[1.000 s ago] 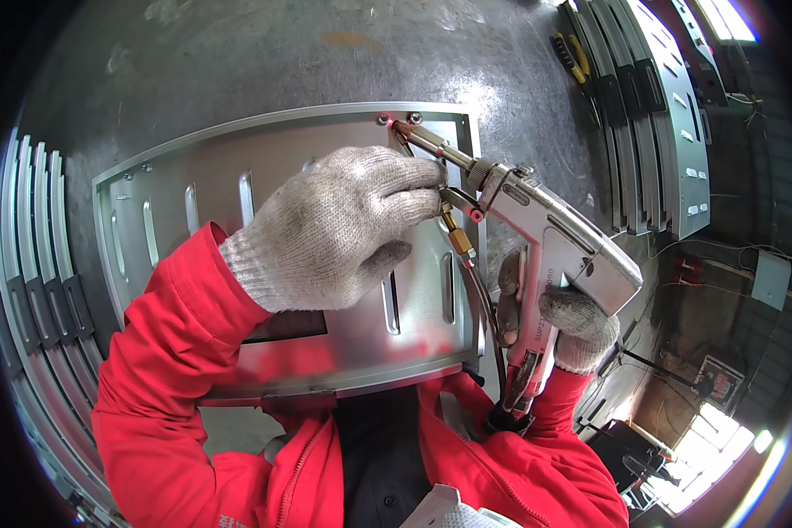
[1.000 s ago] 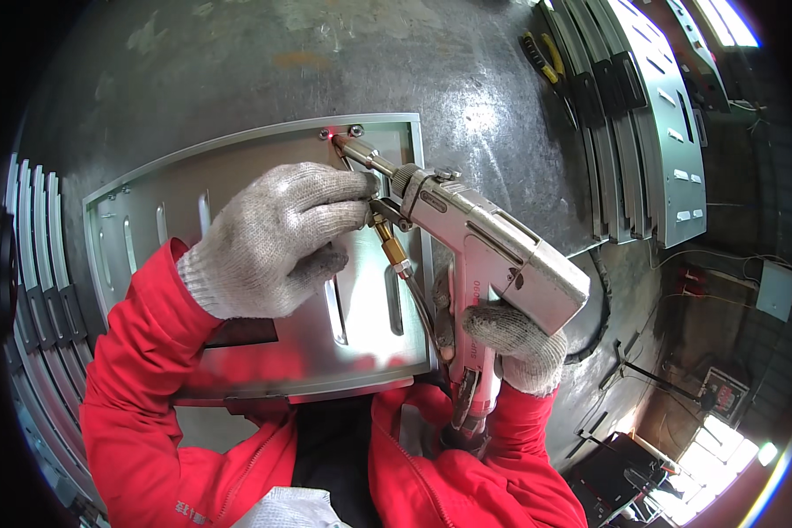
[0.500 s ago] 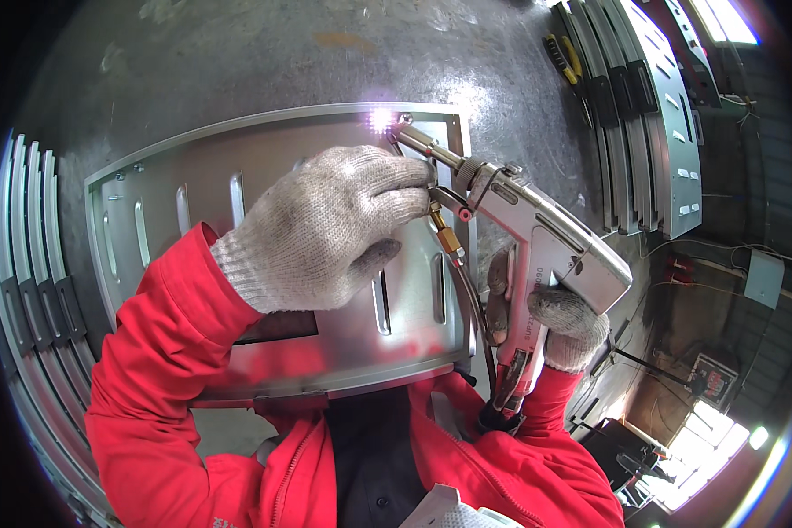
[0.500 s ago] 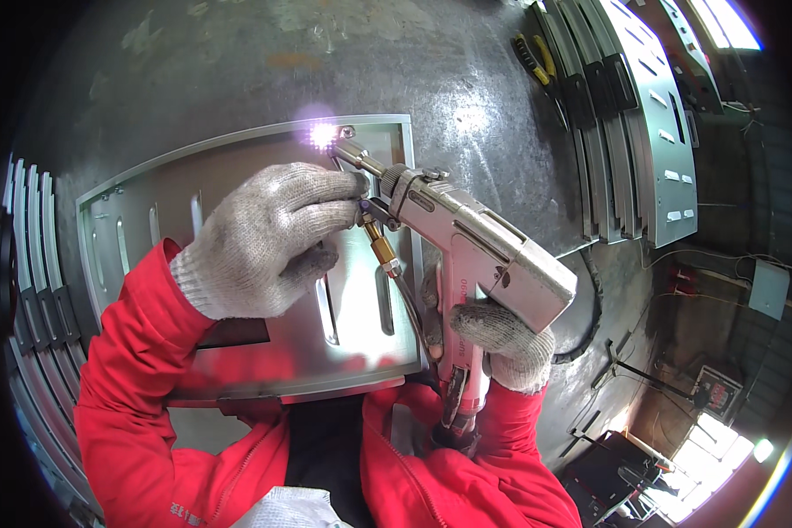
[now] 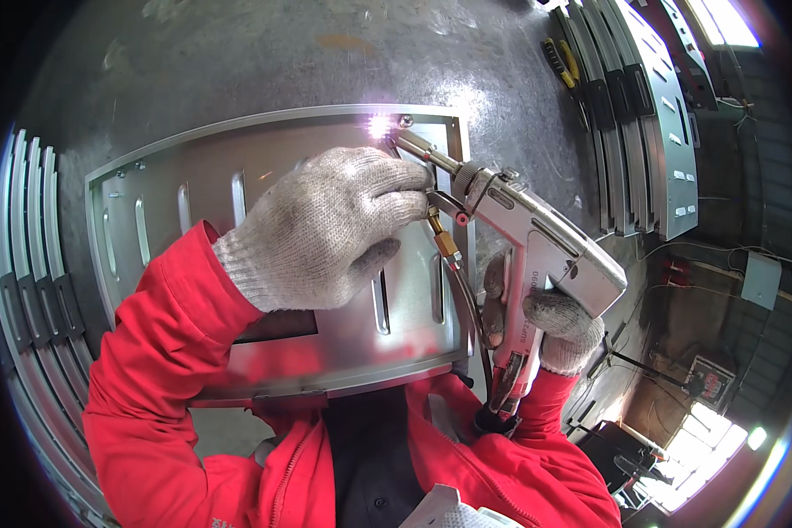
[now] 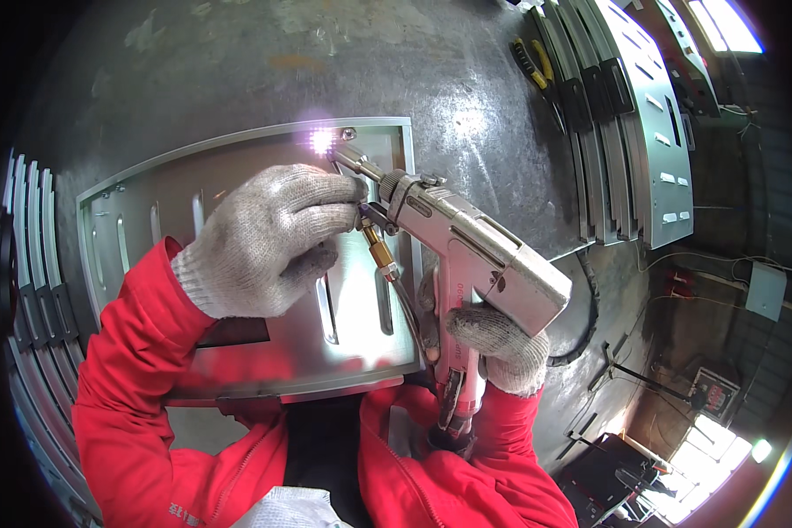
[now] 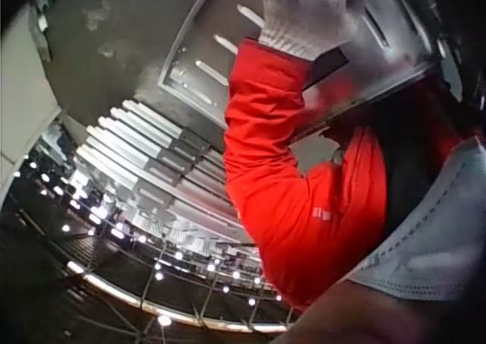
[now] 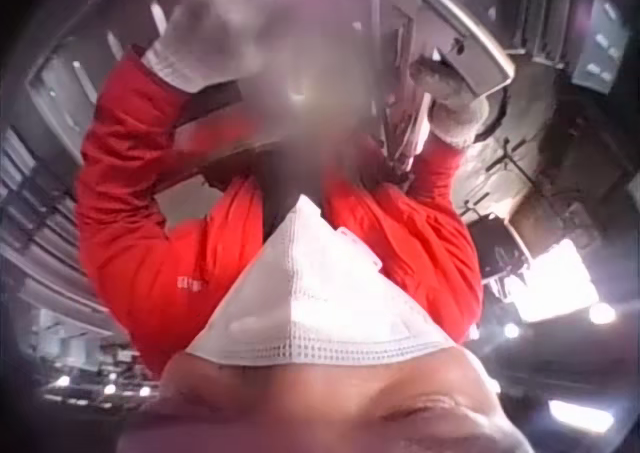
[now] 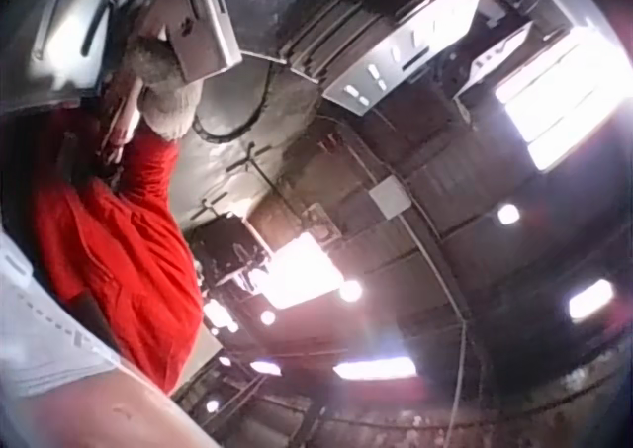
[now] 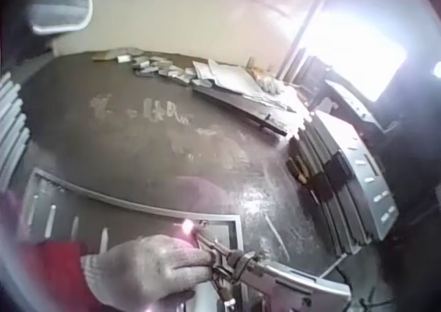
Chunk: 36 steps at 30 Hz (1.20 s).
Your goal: Performing spot welding on metal sheets using a handheld welding gun.
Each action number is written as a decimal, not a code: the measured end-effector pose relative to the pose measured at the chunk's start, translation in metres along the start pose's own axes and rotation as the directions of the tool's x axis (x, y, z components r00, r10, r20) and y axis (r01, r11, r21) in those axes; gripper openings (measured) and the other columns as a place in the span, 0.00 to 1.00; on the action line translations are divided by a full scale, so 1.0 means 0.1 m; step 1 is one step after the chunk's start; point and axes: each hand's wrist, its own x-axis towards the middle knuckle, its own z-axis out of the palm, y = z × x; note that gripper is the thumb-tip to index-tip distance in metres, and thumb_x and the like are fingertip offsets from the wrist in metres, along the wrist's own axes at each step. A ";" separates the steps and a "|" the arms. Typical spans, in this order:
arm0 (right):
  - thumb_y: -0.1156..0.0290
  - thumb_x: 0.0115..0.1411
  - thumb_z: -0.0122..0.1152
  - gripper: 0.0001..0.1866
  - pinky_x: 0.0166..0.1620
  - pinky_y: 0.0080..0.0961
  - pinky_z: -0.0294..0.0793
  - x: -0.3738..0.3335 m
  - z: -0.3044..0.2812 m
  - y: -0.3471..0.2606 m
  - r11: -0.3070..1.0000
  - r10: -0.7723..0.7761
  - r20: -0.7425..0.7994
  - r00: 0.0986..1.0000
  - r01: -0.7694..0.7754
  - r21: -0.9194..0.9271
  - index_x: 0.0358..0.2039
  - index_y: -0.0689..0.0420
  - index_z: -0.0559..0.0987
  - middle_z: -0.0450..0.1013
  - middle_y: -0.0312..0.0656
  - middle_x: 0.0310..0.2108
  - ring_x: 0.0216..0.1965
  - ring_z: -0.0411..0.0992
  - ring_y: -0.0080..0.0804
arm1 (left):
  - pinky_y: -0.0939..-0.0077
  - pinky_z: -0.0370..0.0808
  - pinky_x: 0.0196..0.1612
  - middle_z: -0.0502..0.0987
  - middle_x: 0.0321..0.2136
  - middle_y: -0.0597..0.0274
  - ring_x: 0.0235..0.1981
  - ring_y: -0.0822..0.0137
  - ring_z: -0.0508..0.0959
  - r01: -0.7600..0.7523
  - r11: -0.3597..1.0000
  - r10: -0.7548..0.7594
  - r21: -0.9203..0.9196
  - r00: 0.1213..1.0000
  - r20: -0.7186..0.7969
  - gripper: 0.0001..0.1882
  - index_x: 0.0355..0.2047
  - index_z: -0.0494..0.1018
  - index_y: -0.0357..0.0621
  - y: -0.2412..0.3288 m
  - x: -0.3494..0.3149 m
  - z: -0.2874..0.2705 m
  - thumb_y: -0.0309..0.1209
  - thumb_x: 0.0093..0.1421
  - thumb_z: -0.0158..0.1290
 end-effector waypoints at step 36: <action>0.56 0.55 0.73 0.27 0.24 0.37 0.78 -0.14 1.10 0.14 -0.553 0.215 0.182 0.960 0.273 -0.787 0.44 0.62 0.72 0.78 0.42 0.24 0.20 0.79 0.44 | 0.70 0.76 0.25 0.84 0.27 0.65 0.19 0.64 0.79 0.111 0.990 -0.094 0.087 0.979 -0.180 0.21 0.42 0.80 0.47 -0.02 -0.09 -0.03 0.29 0.46 0.71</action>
